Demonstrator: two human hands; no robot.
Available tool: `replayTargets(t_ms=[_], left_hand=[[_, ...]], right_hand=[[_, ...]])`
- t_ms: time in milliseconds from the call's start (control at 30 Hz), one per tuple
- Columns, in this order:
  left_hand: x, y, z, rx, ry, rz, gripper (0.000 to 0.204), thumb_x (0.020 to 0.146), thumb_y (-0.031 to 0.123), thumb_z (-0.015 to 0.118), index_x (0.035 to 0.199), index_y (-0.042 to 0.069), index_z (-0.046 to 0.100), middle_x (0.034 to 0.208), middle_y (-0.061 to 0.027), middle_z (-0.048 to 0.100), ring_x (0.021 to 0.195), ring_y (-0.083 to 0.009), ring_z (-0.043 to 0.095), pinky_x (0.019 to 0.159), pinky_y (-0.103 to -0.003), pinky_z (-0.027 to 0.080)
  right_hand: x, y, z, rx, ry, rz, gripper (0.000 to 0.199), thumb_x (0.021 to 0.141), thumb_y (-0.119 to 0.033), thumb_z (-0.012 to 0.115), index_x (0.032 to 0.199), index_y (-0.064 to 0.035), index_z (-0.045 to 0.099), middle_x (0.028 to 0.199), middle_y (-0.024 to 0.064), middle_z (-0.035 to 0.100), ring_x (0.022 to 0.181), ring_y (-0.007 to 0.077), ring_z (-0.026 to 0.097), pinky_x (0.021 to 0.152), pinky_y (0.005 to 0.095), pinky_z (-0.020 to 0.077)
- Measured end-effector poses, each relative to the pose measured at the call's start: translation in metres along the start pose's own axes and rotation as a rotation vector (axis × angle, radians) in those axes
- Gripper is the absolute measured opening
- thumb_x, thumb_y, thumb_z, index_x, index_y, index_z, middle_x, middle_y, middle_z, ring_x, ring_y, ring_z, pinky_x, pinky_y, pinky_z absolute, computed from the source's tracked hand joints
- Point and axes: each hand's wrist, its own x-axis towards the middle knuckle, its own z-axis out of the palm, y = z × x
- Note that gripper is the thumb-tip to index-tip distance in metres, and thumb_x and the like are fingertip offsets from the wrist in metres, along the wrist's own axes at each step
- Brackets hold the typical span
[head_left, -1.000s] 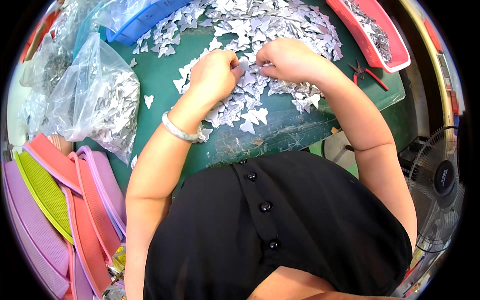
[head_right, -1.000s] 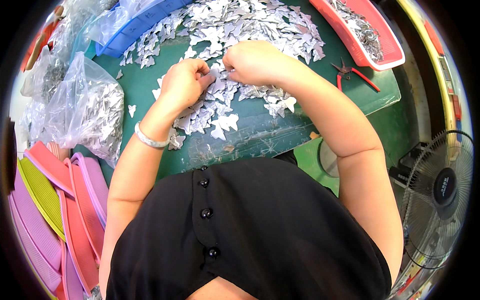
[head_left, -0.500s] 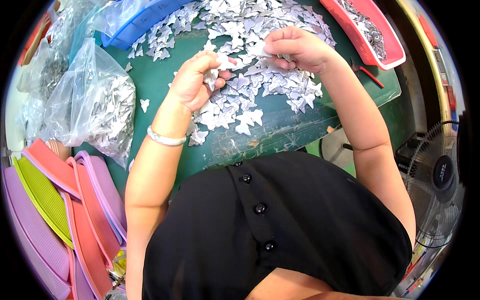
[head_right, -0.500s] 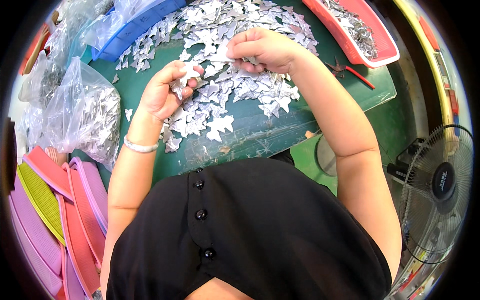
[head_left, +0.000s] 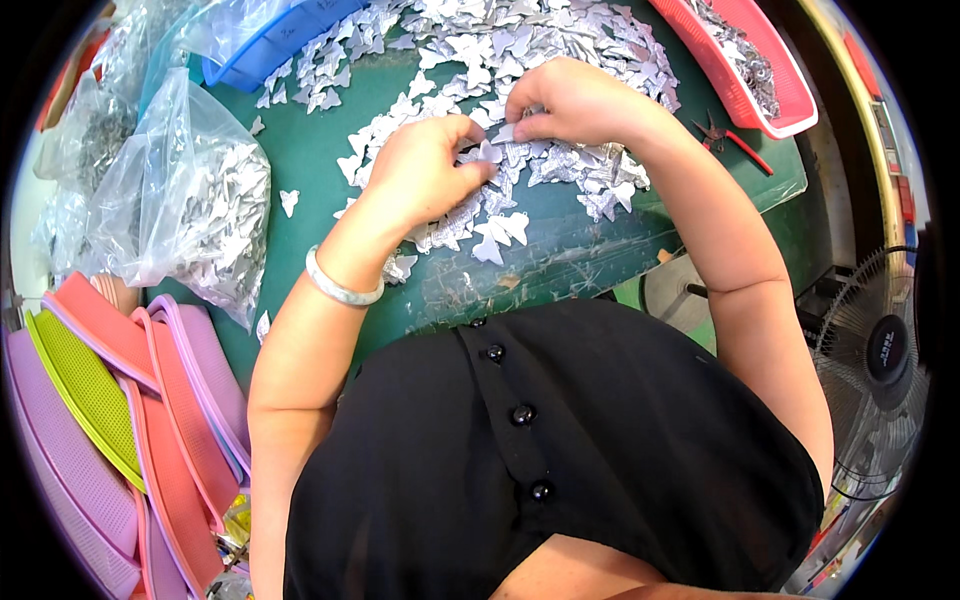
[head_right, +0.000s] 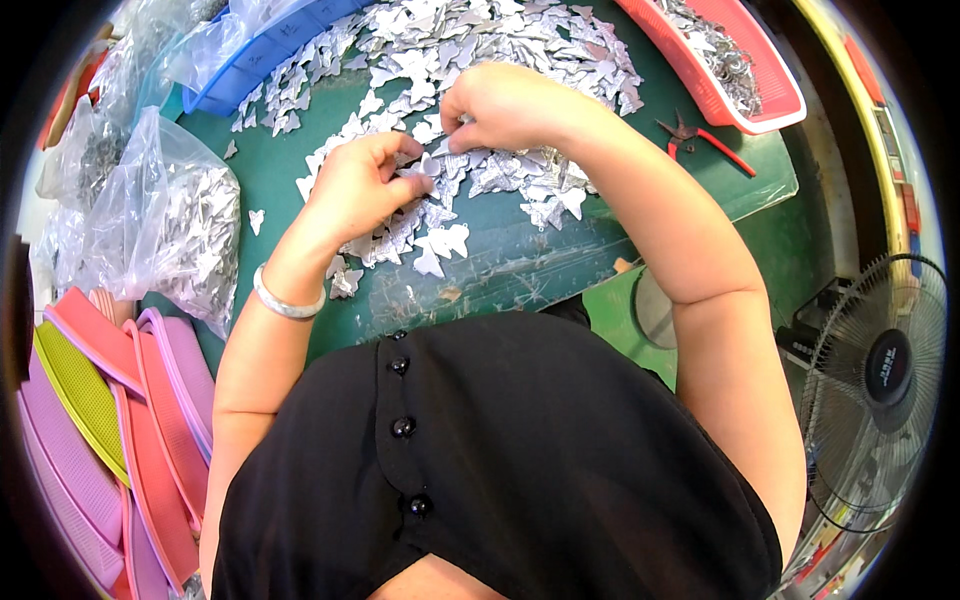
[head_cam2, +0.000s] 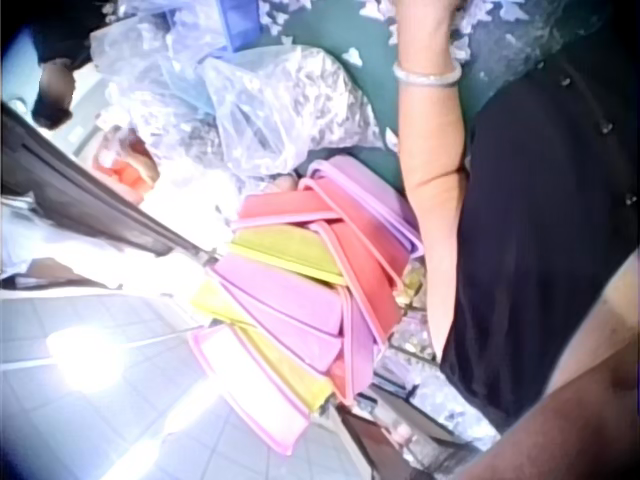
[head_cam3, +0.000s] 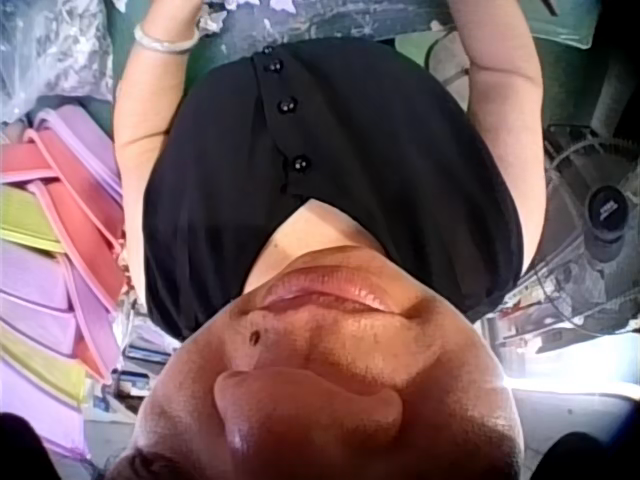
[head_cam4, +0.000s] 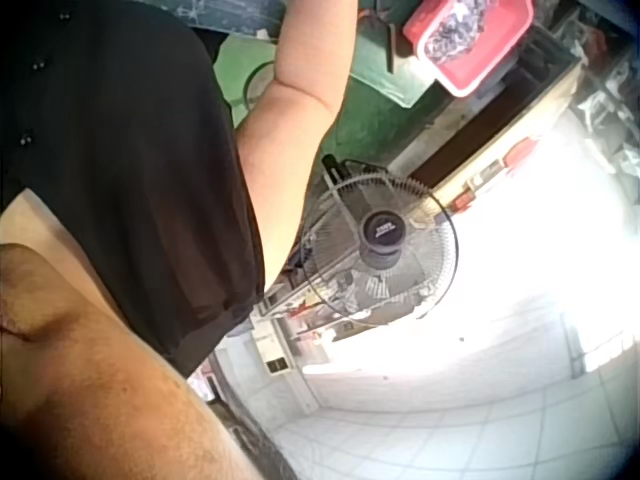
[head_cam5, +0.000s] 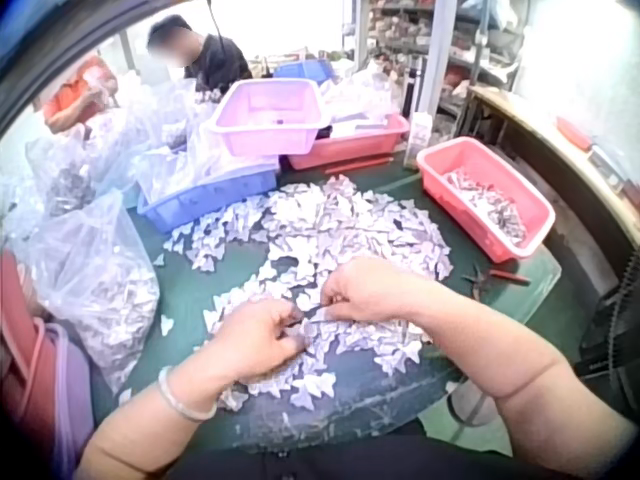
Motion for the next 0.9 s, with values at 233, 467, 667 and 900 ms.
replayTargets(t_ms=[233,467,667,900], left_hand=[[-0.002,0.002,0.005,0.157,0.013,0.042,0.033,0.066,0.023,0.07,0.095,0.007,0.065,0.07,-0.0121,0.06,0.065,-0.0273,0.059,0.062,-0.036,0.046],[0.003,-0.003,0.006,-0.195,0.044,-0.126,0.021,0.072,0.018,0.066,0.087,0.004,0.066,0.062,-0.0044,0.059,0.055,-0.0117,0.052,0.056,-0.026,0.042],[0.002,-0.015,-0.007,-1.105,-0.069,-0.344,0.01,0.081,0.013,0.06,0.076,0.005,0.057,0.056,0.0041,0.045,0.049,-0.0041,0.039,0.041,-0.018,0.027],[-0.001,-0.028,-0.008,-1.399,-0.197,-0.306,0.008,0.083,0.014,0.055,0.084,0.007,0.052,0.067,0.0004,0.045,0.059,-0.0077,0.042,0.045,-0.019,0.032]], right_hand=[[0.007,-0.013,-0.003,-0.216,-0.112,0.041,0.02,0.069,-0.018,0.065,0.084,-0.0037,0.064,0.077,0.0142,0.062,0.074,0.0316,0.059,0.068,0.0386,0.0459],[0.004,0.007,-0.001,0.018,0.067,-0.004,0.016,0.072,-0.015,0.06,0.079,-0.0013,0.063,0.064,0.0096,0.06,0.06,0.0222,0.058,0.057,0.0333,0.0449],[-0.007,0.004,-0.008,0.889,0.032,0.34,0.012,0.081,-0.015,0.057,0.086,-0.0036,0.059,0.059,-0.0015,0.054,0.045,0.0033,0.045,0.039,0.0166,0.0298],[-0.015,0.013,-0.007,1.336,0.037,0.152,0.015,0.082,-0.017,0.055,0.091,-0.004,0.057,0.077,0.0065,0.058,0.05,0.0078,0.047,0.04,0.0181,0.0326]])
